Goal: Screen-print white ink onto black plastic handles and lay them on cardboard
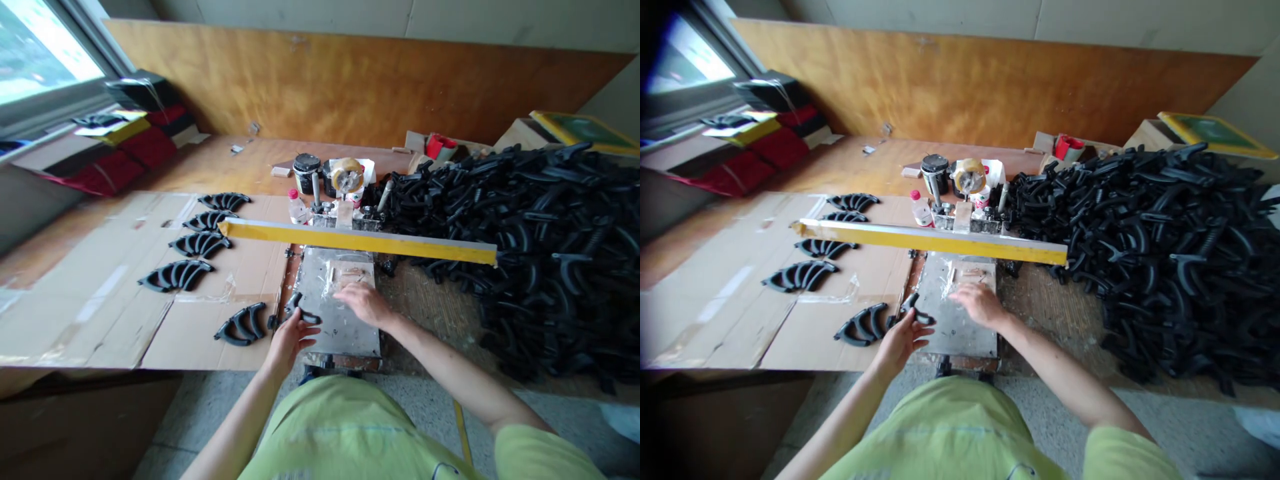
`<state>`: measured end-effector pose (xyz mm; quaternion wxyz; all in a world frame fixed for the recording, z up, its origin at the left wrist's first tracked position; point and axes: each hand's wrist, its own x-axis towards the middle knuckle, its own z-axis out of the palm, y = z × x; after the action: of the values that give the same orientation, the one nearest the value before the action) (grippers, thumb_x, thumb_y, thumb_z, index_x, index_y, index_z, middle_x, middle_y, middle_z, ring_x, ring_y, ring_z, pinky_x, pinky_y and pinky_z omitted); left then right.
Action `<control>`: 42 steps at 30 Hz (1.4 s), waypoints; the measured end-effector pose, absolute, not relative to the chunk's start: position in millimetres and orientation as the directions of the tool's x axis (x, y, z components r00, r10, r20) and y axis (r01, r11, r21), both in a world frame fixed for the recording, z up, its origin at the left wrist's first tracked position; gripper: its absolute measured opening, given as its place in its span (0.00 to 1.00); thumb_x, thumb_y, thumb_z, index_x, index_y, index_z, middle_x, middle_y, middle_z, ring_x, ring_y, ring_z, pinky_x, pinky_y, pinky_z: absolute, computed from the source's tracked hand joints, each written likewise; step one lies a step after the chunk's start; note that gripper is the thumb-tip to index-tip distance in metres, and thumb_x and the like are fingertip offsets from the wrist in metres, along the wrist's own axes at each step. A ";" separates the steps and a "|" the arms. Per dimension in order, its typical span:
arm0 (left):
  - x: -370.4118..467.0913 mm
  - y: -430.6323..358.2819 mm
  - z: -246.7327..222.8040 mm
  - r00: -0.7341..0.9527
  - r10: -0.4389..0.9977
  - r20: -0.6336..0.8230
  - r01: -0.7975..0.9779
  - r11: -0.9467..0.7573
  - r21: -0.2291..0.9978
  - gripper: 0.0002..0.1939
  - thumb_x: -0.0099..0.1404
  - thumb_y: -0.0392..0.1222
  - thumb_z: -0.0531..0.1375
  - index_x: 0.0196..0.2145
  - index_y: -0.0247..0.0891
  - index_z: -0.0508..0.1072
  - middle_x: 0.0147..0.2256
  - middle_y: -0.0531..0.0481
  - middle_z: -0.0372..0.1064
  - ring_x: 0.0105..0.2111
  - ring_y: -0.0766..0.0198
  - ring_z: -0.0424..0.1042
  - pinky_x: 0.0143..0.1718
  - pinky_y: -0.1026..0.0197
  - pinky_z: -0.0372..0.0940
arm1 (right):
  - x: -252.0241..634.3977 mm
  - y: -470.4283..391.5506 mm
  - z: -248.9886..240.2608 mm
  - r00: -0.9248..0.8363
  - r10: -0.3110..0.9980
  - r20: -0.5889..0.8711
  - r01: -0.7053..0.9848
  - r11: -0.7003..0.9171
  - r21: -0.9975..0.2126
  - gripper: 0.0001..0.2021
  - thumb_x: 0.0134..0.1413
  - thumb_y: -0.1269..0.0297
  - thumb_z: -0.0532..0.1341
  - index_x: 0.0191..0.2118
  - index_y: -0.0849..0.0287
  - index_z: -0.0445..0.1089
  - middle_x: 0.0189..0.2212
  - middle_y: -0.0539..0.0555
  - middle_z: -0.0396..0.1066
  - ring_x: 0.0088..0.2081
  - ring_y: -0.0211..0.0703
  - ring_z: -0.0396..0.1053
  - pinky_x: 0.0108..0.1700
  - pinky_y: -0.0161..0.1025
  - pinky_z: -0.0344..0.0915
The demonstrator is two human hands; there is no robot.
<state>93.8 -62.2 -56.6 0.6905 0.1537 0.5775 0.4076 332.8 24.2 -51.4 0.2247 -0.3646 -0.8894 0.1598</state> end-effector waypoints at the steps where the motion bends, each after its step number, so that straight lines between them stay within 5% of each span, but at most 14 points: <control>1: 73.7 -69.4 -64.8 -0.086 0.731 -0.677 -0.372 0.606 0.703 0.22 0.62 0.57 0.55 0.34 0.32 0.74 0.34 0.40 0.76 0.31 0.59 0.76 0.26 0.63 0.67 | 350.7 36.2 -55.8 -0.526 0.802 0.284 0.658 0.595 -0.462 0.16 0.61 0.74 0.51 0.46 0.54 0.73 0.39 0.54 0.73 0.43 0.44 0.68 0.48 0.43 0.64; 4: 4.9 -95.5 -94.0 -0.467 0.637 -0.614 -0.284 0.549 0.786 0.24 0.63 0.57 0.50 0.29 0.33 0.72 0.28 0.42 0.76 0.26 0.60 0.74 0.26 0.61 0.67 | 414.1 81.2 -76.6 -0.090 0.972 0.219 0.891 0.177 -0.418 0.19 0.55 0.76 0.51 0.47 0.58 0.73 0.43 0.60 0.73 0.47 0.50 0.67 0.51 0.49 0.63; 8: -56.5 -124.6 -126.7 -0.682 0.465 -0.565 -0.134 0.680 0.721 0.22 0.63 0.53 0.46 0.25 0.36 0.70 0.24 0.41 0.74 0.23 0.57 0.71 0.23 0.58 0.66 | 464.5 109.6 -114.8 -0.054 0.998 0.042 0.960 0.064 -0.274 0.21 0.48 0.77 0.55 0.48 0.59 0.73 0.54 0.63 0.66 0.54 0.55 0.61 0.55 0.51 0.60; 14: -79.5 -110.9 -131.6 -0.564 0.548 -0.618 0.179 0.812 0.556 0.24 0.59 0.58 0.49 0.15 0.40 0.65 0.15 0.39 0.68 0.17 0.56 0.66 0.17 0.59 0.60 | 486.5 73.8 -149.2 -0.131 0.984 0.121 0.979 0.148 -0.138 0.19 0.50 0.78 0.51 0.40 0.56 0.76 0.54 0.60 0.66 0.59 0.54 0.56 0.59 0.52 0.54; 19: -101.9 -99.3 -111.1 -0.531 0.561 -0.635 0.324 0.827 0.460 0.22 0.53 0.62 0.54 0.18 0.40 0.66 0.11 0.47 0.63 0.12 0.58 0.61 0.14 0.61 0.55 | 498.7 40.0 -133.0 -0.134 0.972 0.193 0.973 0.167 -0.161 0.19 0.55 0.75 0.50 0.47 0.53 0.74 0.48 0.60 0.68 0.53 0.53 0.61 0.57 0.51 0.55; 23: -81.0 -64.4 -75.4 -0.479 0.741 -0.470 0.365 0.655 0.662 0.21 0.53 0.62 0.56 0.23 0.39 0.69 0.14 0.51 0.65 0.15 0.61 0.63 0.17 0.63 0.56 | 449.1 35.2 -98.9 -0.267 0.928 0.259 0.919 0.326 -0.221 0.19 0.60 0.69 0.50 0.55 0.56 0.69 0.46 0.61 0.68 0.48 0.52 0.64 0.53 0.48 0.59; 27: -22.3 -6.8 -23.2 -0.349 0.906 -0.241 0.334 0.361 0.871 0.21 0.55 0.61 0.58 0.30 0.37 0.71 0.18 0.52 0.67 0.17 0.66 0.63 0.19 0.66 0.58 | 380.4 46.1 -78.0 -0.522 0.821 0.231 0.782 0.569 -0.255 0.23 0.59 0.76 0.49 0.57 0.55 0.66 0.44 0.58 0.69 0.47 0.49 0.63 0.50 0.45 0.60; 34: 54.0 45.4 62.2 -0.239 0.967 0.087 0.083 -0.069 0.994 0.23 0.61 0.61 0.56 0.38 0.36 0.70 0.20 0.54 0.67 0.17 0.71 0.63 0.22 0.69 0.60 | 340.9 53.8 -79.0 -0.540 0.816 0.208 0.756 0.578 -0.306 0.19 0.59 0.75 0.53 0.52 0.54 0.71 0.42 0.57 0.69 0.48 0.46 0.62 0.51 0.43 0.60; 40: 79.9 51.8 79.8 -0.125 0.992 0.033 -0.115 -0.048 0.992 0.28 0.65 0.63 0.48 0.37 0.33 0.72 0.19 0.52 0.66 0.18 0.69 0.64 0.22 0.67 0.60 | 348.9 53.4 -75.1 -0.544 0.792 0.278 0.782 0.598 -0.173 0.23 0.53 0.82 0.55 0.51 0.53 0.72 0.49 0.56 0.70 0.51 0.44 0.65 0.52 0.43 0.64; 42: 78.8 44.0 76.5 -0.138 0.990 0.032 -0.118 -0.049 0.992 0.29 0.64 0.63 0.49 0.40 0.33 0.73 0.21 0.51 0.68 0.21 0.67 0.66 0.24 0.66 0.62 | 366.3 57.4 -68.4 -0.489 0.801 0.346 0.844 0.535 -0.045 0.19 0.51 0.83 0.54 0.43 0.60 0.76 0.42 0.55 0.75 0.45 0.38 0.70 0.46 0.38 0.69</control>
<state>78.8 44.0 76.5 0.4837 0.4436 0.4914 0.5724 366.3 57.4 -68.4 0.1645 -0.4779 -0.8604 -0.0655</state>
